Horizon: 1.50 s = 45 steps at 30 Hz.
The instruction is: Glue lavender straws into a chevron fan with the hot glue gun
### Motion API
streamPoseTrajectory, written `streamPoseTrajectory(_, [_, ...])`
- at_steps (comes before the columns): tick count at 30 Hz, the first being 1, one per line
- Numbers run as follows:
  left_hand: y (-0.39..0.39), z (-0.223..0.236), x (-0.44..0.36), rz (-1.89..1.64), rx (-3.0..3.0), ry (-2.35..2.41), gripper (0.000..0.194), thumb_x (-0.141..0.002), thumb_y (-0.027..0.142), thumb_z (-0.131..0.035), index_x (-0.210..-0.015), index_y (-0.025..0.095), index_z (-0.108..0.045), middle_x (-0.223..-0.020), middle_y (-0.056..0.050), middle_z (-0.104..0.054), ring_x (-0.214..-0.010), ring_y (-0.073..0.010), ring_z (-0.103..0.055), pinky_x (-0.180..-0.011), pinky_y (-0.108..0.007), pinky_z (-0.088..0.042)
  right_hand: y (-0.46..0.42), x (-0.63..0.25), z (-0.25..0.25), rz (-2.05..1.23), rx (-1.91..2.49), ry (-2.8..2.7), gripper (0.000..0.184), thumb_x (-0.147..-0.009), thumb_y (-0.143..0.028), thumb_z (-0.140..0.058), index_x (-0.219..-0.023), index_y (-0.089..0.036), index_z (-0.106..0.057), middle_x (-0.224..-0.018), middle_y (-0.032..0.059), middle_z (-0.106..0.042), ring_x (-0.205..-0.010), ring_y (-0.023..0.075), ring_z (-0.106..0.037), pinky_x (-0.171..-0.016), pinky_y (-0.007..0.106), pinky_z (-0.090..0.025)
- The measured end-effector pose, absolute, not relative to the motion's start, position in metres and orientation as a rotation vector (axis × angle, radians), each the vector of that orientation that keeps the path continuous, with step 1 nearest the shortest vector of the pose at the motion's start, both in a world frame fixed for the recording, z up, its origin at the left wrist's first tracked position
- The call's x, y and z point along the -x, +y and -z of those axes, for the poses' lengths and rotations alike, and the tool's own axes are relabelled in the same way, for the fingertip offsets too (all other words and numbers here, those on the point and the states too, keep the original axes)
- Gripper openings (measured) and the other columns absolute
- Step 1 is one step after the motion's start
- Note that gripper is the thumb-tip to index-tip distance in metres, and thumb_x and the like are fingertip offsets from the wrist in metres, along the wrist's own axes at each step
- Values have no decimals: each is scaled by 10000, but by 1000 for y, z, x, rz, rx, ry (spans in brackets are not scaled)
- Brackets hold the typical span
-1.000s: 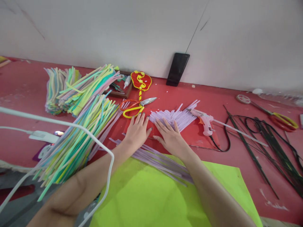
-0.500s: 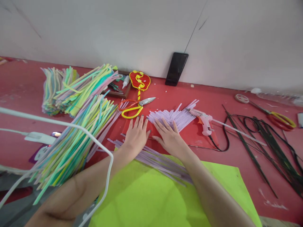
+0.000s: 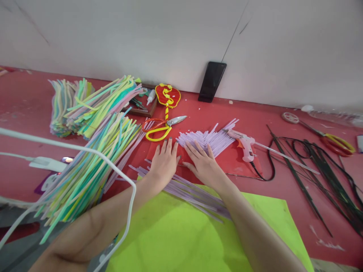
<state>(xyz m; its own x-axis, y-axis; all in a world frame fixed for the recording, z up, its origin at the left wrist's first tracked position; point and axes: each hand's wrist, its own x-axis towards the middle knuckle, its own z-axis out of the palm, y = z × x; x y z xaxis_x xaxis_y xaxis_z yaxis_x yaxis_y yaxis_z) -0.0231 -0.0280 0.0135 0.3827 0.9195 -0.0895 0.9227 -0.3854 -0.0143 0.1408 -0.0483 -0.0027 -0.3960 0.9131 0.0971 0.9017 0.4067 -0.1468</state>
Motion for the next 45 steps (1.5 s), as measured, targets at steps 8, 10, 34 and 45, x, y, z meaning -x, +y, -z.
streamPoseTrajectory(8, [-28,-14,24,118,-2573,1719,506,-970,269,-319,-1431,60,-330,-1510,-205,-273,-1380,-322,-312,-1100,-480,-311,-49,-141,2,-115,1625,-2499,593,-957,-460,-316,-1486,-208,-224,-1519,50,-305,-1427,259,-191,-1134,580,-170])
streamPoseTrajectory(10, [-28,-15,24,115,-2568,1718,508,-967,271,-329,-1429,60,-332,-1508,-207,-276,-1378,-319,-317,-1101,-477,-311,-49,-141,1,-117,1629,-2504,587,-960,-452,-313,-1482,-197,-236,-1519,52,-303,-1428,259,-188,-1136,577,-166])
streamPoseTrajectory(34, [-24,-9,24,-44,-2705,1706,466,-933,240,-380,-1332,7,-441,-1410,-233,-434,-1311,-320,-419,-1057,-434,-370,-49,-151,-1,-55,1648,-2387,597,-959,-479,-280,-1488,-206,-233,-1549,70,-222,-1443,253,-123,-1136,557,-168])
streamPoseTrajectory(45, [-6,-8,22,-548,-2777,1532,419,-941,251,-373,-1315,82,-451,-1374,-158,-477,-1307,-245,-416,-1132,-404,-282,-38,-217,-17,-26,1839,-1636,371,-868,-205,-362,-1129,-149,-620,-1201,134,-594,-1160,226,-516,-1002,383,-401])
